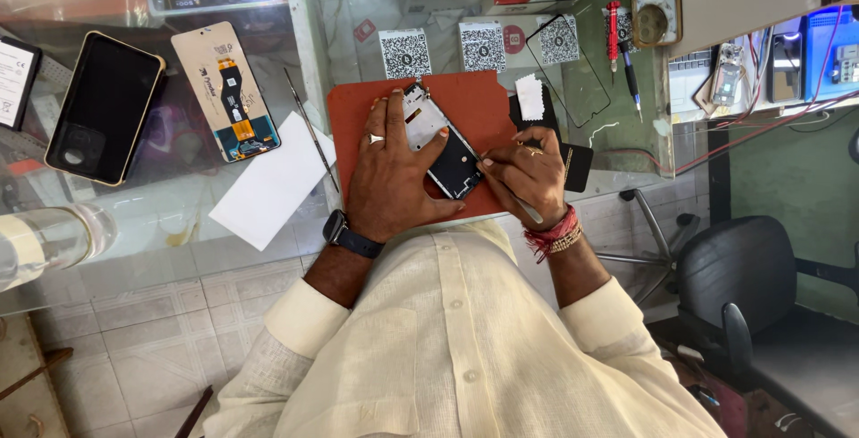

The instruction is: The person uses a small metal tool to scrape and clean the edges of a disassembled smartphone frame placed on a red mat. The person repeatedly scrapes along the inner and outer edges of the frame, occasionally lifting the tool to inspect the surface. The person does not reassemble the device or move it to another location during the clip.

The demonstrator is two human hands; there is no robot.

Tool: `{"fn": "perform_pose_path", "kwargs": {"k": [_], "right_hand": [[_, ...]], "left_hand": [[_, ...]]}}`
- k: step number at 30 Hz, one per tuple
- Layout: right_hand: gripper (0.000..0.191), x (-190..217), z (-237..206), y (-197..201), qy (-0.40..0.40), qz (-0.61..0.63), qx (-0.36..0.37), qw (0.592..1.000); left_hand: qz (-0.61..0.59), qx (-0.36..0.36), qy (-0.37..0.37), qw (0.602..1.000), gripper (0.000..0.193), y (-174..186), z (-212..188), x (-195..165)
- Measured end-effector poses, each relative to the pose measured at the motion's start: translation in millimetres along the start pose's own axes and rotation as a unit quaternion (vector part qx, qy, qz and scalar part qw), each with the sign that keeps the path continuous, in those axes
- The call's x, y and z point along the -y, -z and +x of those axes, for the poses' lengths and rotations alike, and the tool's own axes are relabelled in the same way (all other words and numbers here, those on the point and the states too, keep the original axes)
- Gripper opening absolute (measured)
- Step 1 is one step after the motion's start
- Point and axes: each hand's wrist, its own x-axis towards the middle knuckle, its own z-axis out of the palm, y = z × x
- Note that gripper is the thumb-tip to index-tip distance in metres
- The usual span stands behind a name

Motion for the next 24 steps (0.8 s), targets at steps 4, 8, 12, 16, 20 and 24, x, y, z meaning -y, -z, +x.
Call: {"fn": "perform_pose_path", "kwargs": {"k": [4, 8, 12, 16, 20, 24], "right_hand": [[0.014, 5, -6, 5, 0.003, -0.007, -0.007, 1.0], [0.015, 7, -4, 8, 0.003, -0.01, -0.006, 1.0], [0.014, -2, 11, -5, 0.011, -0.004, 0.001, 1.0], [0.012, -8, 18, -10, 0.01, 0.01, 0.021, 1.0], [0.012, -2, 11, -4, 0.002, -0.003, 0.015, 1.0], [0.014, 2, 7, 0, -0.002, 0.001, 0.013, 1.0]], "left_hand": [[-0.003, 0.003, 0.003, 1.0, 0.093, 2, 1, -1], [-0.001, 0.001, -0.005, 1.0, 0.092, 3, 1, -1], [0.0, -0.004, -0.006, 1.0, 0.09, 3, 0, -1], [-0.002, -0.011, -0.008, 1.0, 0.089, 4, -1, -1], [-0.007, -0.016, -0.005, 1.0, 0.087, 5, -3, -1], [-0.011, -0.02, -0.009, 1.0, 0.087, 5, -2, 1]]}}
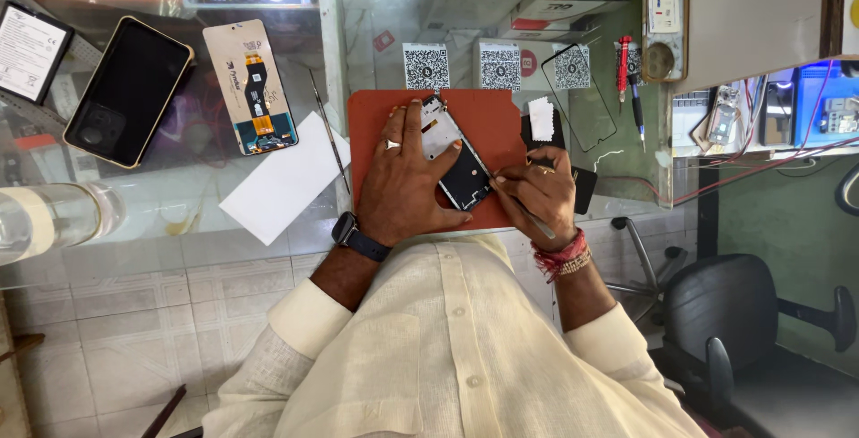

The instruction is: The person uses a small metal tool to scrape and clean the edges of a disassembled smartphone frame placed on a red mat. The person repeatedly scrapes along the inner and outer edges of the frame, occasionally lifting the tool to inspect the surface. The person does not reassemble the device or move it to another location during the clip.

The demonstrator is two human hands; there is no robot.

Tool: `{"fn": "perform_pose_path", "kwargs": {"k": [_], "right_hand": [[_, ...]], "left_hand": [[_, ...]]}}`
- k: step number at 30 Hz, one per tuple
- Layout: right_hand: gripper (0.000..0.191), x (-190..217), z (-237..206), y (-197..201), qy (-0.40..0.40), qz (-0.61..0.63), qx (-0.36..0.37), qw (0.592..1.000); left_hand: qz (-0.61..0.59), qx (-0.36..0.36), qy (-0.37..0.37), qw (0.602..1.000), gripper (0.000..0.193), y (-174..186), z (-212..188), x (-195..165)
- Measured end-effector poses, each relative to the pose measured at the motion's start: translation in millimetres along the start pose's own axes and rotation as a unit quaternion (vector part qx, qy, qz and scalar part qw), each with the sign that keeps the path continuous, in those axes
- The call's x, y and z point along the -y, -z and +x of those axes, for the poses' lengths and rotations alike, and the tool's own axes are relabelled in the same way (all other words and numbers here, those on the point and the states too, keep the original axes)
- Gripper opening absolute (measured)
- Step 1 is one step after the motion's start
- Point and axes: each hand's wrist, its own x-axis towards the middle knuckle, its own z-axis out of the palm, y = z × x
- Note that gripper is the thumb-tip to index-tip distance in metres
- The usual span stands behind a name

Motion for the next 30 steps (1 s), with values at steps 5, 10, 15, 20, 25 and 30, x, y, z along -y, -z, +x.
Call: {"fn": "perform_pose_path", "kwargs": {"k": [5, 10, 15, 20, 25, 30], "right_hand": [[0.013, -10, 14, -15, 0.013, 0.009, -0.007, 1.0], [0.015, -12, 19, -20, -0.018, 0.051, -0.006, 0.999], [0.011, -6, 7, -11, -0.024, 0.032, -0.005, 0.999], [0.013, -17, 14, -24, -0.038, 0.058, -0.017, 0.997], [0.012, -31, 25, -37, -0.073, 0.104, -0.007, 0.992], [0.011, -31, 28, -37, -0.109, 0.134, -0.001, 0.985]], "left_hand": [[0.005, 0.002, -0.001, 1.0, 0.087, -3, -2, 0], [0.005, -0.007, -0.004, 1.0, 0.087, -4, -3, 1], [0.003, -0.017, -0.008, 1.0, 0.088, -5, -3, 3], [0.01, 0.009, 0.004, 1.0, 0.089, -5, -2, 2], [0.007, 0.003, 0.005, 1.0, 0.089, -5, -2, 2], [0.003, 0.005, -0.001, 1.0, 0.089, -4, -3, 3]]}}
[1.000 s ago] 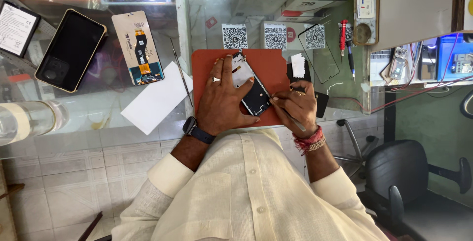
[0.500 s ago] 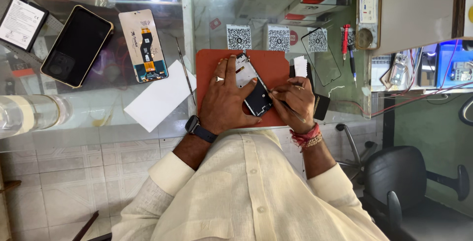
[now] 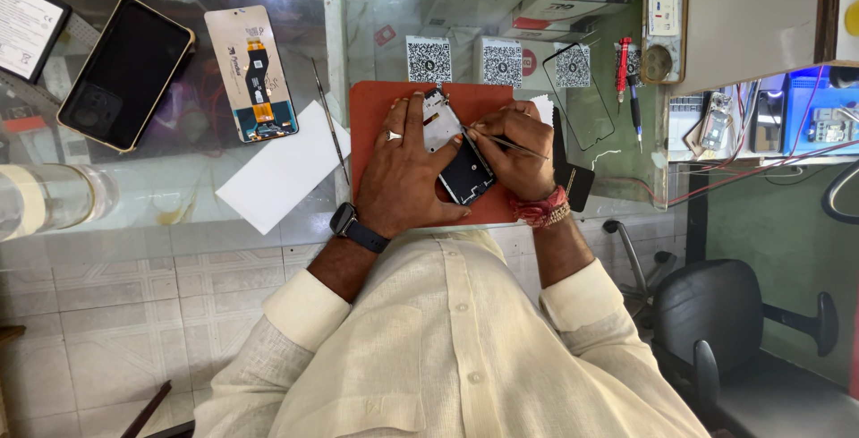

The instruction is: The person uses a small metal tool to scrape and clean the edges of a disassembled smartphone frame placed on a red mat. The person repeatedly scrapes along the inner and outer edges of the frame, occasionally lifting the tool to inspect the surface. The person does not reassemble the device or move it to another location during the clip.

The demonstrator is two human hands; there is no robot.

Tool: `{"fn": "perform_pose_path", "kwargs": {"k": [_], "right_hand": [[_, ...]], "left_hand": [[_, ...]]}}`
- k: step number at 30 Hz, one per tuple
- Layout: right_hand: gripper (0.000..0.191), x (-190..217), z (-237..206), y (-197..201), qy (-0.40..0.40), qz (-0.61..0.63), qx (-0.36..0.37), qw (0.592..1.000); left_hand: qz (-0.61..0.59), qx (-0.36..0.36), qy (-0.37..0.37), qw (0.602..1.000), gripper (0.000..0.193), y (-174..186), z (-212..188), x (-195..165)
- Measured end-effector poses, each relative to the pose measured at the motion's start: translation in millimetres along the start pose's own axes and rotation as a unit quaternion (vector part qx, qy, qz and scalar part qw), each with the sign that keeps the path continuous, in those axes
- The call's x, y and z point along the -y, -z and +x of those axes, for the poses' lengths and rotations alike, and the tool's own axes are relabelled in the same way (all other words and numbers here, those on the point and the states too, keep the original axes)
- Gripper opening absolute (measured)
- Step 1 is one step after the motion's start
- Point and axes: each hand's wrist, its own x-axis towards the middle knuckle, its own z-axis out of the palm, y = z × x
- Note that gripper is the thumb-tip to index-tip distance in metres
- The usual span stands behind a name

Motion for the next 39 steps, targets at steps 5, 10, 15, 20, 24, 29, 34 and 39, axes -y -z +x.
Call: {"fn": "perform_pose_path", "kwargs": {"k": [5, 10, 15, 20, 24, 29, 34, 39], "right_hand": [[0.01, 15, -15, 13, 0.017, -0.028, 0.011, 0.999], [0.011, 14, -13, 8, 0.018, -0.037, -0.004, 0.999], [0.01, 5, -9, 2, 0.02, -0.017, -0.016, 1.0], [0.01, 17, -35, 18, -0.001, -0.044, -0.006, 0.999], [0.01, 16, -34, 16, -0.005, -0.038, -0.01, 0.999], [0.01, 3, -8, 1, -0.006, -0.001, -0.022, 1.0], [0.012, 13, -24, 13, -0.03, -0.034, -0.008, 0.999], [0.01, 17, -36, 18, -0.032, -0.016, -0.015, 0.999]], "left_hand": [[-0.008, -0.005, 0.001, 1.0, 0.089, 0, 1, 1], [-0.001, -0.01, -0.001, 1.0, 0.089, -3, -1, 2], [0.001, -0.003, 0.003, 1.0, 0.09, -3, 0, 1], [0.0, 0.008, 0.012, 1.0, 0.088, -2, 1, 1], [-0.002, -0.01, -0.005, 1.0, 0.088, -2, 0, 2], [0.0, -0.001, 0.003, 1.0, 0.089, -3, 1, 1], [-0.004, -0.005, 0.004, 1.0, 0.088, 0, -1, 1], [-0.001, -0.008, -0.002, 1.0, 0.089, 0, 1, 2]]}}
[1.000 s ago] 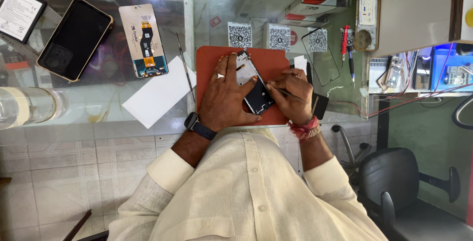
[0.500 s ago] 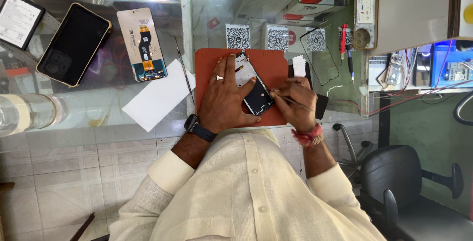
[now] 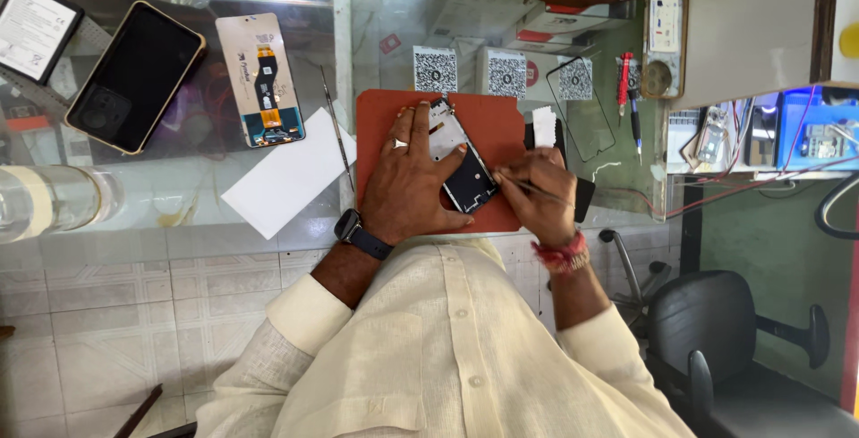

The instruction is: The person uses a small metal tool to scrape and clean the edges of a disassembled smartphone frame placed on a red mat. The person repeatedly scrapes along the inner and outer edges of the frame, occasionally lifting the tool to inspect the surface. The person does not reassemble the device or move it to another location during the clip.

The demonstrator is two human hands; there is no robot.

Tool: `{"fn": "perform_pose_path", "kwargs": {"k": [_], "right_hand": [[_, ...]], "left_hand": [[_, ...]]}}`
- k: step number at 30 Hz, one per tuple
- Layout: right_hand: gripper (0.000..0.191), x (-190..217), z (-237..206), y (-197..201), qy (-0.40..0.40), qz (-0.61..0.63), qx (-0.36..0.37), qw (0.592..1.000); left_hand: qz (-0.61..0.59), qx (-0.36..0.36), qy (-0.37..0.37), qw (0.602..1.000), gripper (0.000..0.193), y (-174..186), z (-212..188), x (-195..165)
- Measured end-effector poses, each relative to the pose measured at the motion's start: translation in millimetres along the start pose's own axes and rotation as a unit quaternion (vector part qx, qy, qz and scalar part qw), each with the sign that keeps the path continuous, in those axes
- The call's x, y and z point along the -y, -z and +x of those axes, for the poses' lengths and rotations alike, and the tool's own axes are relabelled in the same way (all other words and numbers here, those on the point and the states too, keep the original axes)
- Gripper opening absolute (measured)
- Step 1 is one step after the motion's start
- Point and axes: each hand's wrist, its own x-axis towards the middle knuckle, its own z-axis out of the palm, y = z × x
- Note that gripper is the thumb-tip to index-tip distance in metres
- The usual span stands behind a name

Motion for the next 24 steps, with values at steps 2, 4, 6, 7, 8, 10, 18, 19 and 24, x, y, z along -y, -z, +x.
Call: {"fn": "perform_pose_path", "kwargs": {"k": [2, 4, 6, 7, 8, 10, 18, 19, 24], "right_hand": [[0.01, -5, 11, -7, 0.01, -0.004, -0.005, 1.0], [0.01, -10, 26, -16, 0.027, 0.01, -0.011, 1.0], [0.01, -11, 32, -17, 0.041, -0.001, -0.004, 0.999], [0.01, -10, 32, -16, 0.048, -0.006, 0.0, 0.999], [0.011, -8, 29, -13, 0.032, -0.004, 0.004, 0.999], [0.012, -2, 13, -2, 0.001, 0.001, 0.016, 1.0], [0.011, -1, -9, 4, 0.004, -0.017, -0.011, 1.0], [0.011, -4, -1, -1, 0.013, -0.027, -0.013, 0.999], [0.009, -13, 38, -20, 0.019, 0.008, 0.0, 1.0]], "left_hand": [[0.003, 0.012, 0.006, 1.0, 0.089, 0, 0, -1], [0.006, 0.018, 0.009, 1.0, 0.089, 0, 0, -2], [0.008, 0.014, 0.01, 1.0, 0.09, 1, 0, -3], [0.007, 0.012, 0.008, 1.0, 0.09, 1, 0, -4], [0.006, 0.01, 0.007, 1.0, 0.09, 1, 0, -4], [0.001, 0.001, 0.003, 1.0, 0.091, 1, 0, -3], [0.001, 0.008, -0.004, 1.0, 0.088, 0, -1, -1], [0.001, 0.006, -0.003, 1.0, 0.088, 1, -1, -2], [0.0, 0.006, 0.005, 1.0, 0.09, 2, 0, -4]]}}
